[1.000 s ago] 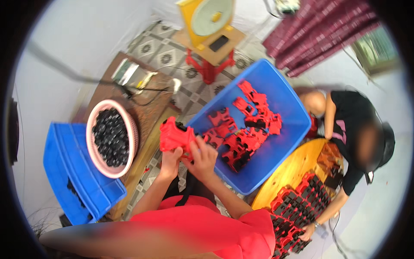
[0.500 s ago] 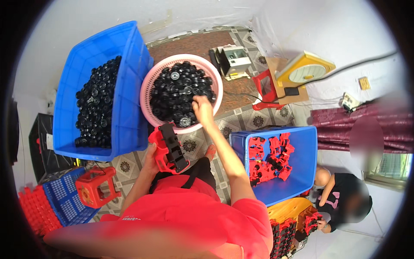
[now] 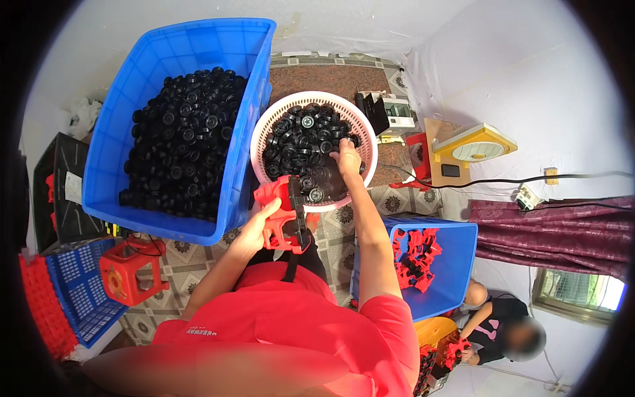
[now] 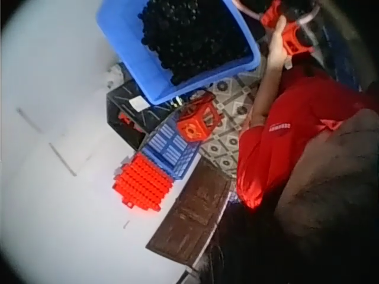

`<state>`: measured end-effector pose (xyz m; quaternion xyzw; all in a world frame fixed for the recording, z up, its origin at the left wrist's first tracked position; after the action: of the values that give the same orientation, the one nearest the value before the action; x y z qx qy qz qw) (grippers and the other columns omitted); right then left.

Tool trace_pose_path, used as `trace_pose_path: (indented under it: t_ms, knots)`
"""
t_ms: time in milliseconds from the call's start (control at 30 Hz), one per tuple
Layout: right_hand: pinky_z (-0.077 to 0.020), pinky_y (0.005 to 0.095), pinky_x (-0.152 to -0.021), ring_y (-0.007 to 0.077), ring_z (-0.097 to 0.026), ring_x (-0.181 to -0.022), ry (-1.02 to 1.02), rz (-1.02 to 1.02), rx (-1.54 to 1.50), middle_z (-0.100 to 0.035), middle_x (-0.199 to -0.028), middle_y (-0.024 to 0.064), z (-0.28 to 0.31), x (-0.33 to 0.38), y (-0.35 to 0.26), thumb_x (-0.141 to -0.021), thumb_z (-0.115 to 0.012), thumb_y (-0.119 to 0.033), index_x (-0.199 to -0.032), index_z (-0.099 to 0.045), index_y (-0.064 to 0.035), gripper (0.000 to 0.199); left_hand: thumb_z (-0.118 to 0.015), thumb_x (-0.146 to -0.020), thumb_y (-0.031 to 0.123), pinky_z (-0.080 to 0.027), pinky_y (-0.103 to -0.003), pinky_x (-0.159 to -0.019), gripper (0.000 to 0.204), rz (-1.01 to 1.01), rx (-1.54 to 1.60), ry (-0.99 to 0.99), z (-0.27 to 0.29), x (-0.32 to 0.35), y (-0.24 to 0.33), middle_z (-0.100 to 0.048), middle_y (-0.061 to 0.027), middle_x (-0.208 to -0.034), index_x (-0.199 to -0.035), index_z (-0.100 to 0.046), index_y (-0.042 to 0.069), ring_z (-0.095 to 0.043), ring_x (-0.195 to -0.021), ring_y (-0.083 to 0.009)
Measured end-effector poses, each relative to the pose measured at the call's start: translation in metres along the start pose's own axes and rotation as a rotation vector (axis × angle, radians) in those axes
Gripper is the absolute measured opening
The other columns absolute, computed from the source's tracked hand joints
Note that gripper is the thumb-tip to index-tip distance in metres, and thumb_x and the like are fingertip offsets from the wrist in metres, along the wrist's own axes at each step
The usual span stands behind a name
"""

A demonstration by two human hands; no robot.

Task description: The person assembles red and black plastic toy parts by hand, attaching toy wheels to toy bodies.

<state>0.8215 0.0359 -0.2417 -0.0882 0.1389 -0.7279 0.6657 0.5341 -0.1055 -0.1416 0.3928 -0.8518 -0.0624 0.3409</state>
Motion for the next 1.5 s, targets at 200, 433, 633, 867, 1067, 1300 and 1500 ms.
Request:
trace_pose_path:
  t_ms: [200, 433, 633, 867, 1067, 1300, 1500]
  knots:
    - [-0.0469, 0.0209, -0.052, 0.0079, -0.056, -0.056, -0.145, -0.182, -1.316, -0.066, -0.077, 0.003, 0.11, 0.055, -0.096, -0.086, -0.071, -0.004, -0.101, -0.063, -0.0014, 0.017, -0.078, -0.08, 0.008, -0.053, -0.042, -0.092, 0.094, -0.221, -0.108, 0.167, -0.006, -0.022, 0.008, -0.05, -0.0103, -0.13, -0.147, -0.012, 0.016, -0.056, -0.116, -0.0248]
    - [-0.0478, 0.0188, -0.06, 0.0038, -0.058, -0.066, -0.393, -0.165, -1.303, -0.069, -0.083, 0.0016, 0.116, 0.087, -0.116, -0.086, -0.072, -0.004, -0.1, -0.064, -0.001, 0.017, -0.085, -0.073, 0.008, -0.05, -0.039, -0.097, 0.124, -0.347, -0.349, 0.201, -0.022, -0.047, 0.0, -0.049, -0.0154, -0.134, -0.152, 0.01, 0.016, -0.056, -0.116, -0.023]
    - [-0.0445, 0.0332, -0.099, 0.0196, -0.055, -0.117, -0.424, -0.087, -1.256, -0.058, -0.127, 0.0144, 0.093, 0.083, -0.087, -0.085, -0.074, -0.018, -0.139, -0.043, 0.0008, 0.065, -0.083, -0.073, 0.003, -0.048, -0.039, -0.099, 0.122, -0.29, -0.296, 0.071, -0.032, -0.058, -0.008, -0.05, -0.0152, -0.133, -0.151, 0.01, 0.013, -0.056, -0.117, -0.0225]
    - [-0.0385, 0.0341, -0.105, 0.0199, -0.05, -0.123, -0.736, -0.058, -1.454, -0.052, -0.134, 0.0129, 0.062, 0.086, -0.08, -0.087, -0.07, -0.018, -0.14, -0.041, 0.0014, 0.064, -0.081, -0.073, 0.005, -0.047, -0.037, -0.1, 0.105, -0.309, -0.477, 0.249, -0.02, -0.053, -0.022, -0.049, -0.0146, -0.13, -0.149, -0.009, 0.005, -0.054, -0.117, -0.023]
    - [-0.0512, 0.0387, -0.082, 0.0262, -0.061, -0.104, -0.42, 0.283, -0.816, -0.061, -0.115, 0.011, -0.027, -0.043, -0.05, -0.091, -0.06, -0.015, -0.128, -0.055, -0.0058, 0.038, -0.079, -0.077, 0.009, -0.052, -0.036, -0.093, 0.086, -0.219, -0.159, 0.375, -0.016, -0.058, -0.035, -0.052, -0.0109, -0.125, -0.143, -0.024, 0.006, -0.057, -0.113, -0.0205]
    - [-0.0532, 0.043, -0.074, 0.0333, -0.06, -0.09, 0.027, 0.465, 0.078, -0.053, -0.096, 0.0145, -0.082, -0.123, -0.06, -0.084, -0.059, -0.01, -0.103, -0.058, -0.0079, 0.019, -0.078, -0.078, 0.008, -0.054, -0.035, -0.09, 0.079, -0.336, -0.07, 0.418, -0.016, -0.055, -0.024, -0.052, -0.0115, -0.127, -0.14, -0.029, 0.007, -0.059, -0.11, -0.0201]
    - [-0.0537, 0.0397, -0.073, 0.031, -0.063, -0.08, 0.162, 0.152, -0.374, -0.058, -0.099, 0.0151, -0.042, -0.099, -0.041, -0.074, -0.075, -0.011, -0.108, -0.06, -0.0056, 0.037, -0.077, -0.079, 0.007, -0.055, -0.035, -0.091, 0.087, -0.479, -0.064, 0.424, -0.031, -0.078, 0.011, -0.05, -0.0125, -0.129, -0.144, -0.019, 0.008, -0.058, -0.112, -0.0214]
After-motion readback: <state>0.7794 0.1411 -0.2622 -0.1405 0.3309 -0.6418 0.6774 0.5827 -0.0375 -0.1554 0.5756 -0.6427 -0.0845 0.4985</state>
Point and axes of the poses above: each hand's wrist, its own x-axis away from the middle knuckle, its own z-axis out of the back of the hand, y = z × x, the point moved 3 cm from there along -x, towards the middle knuckle
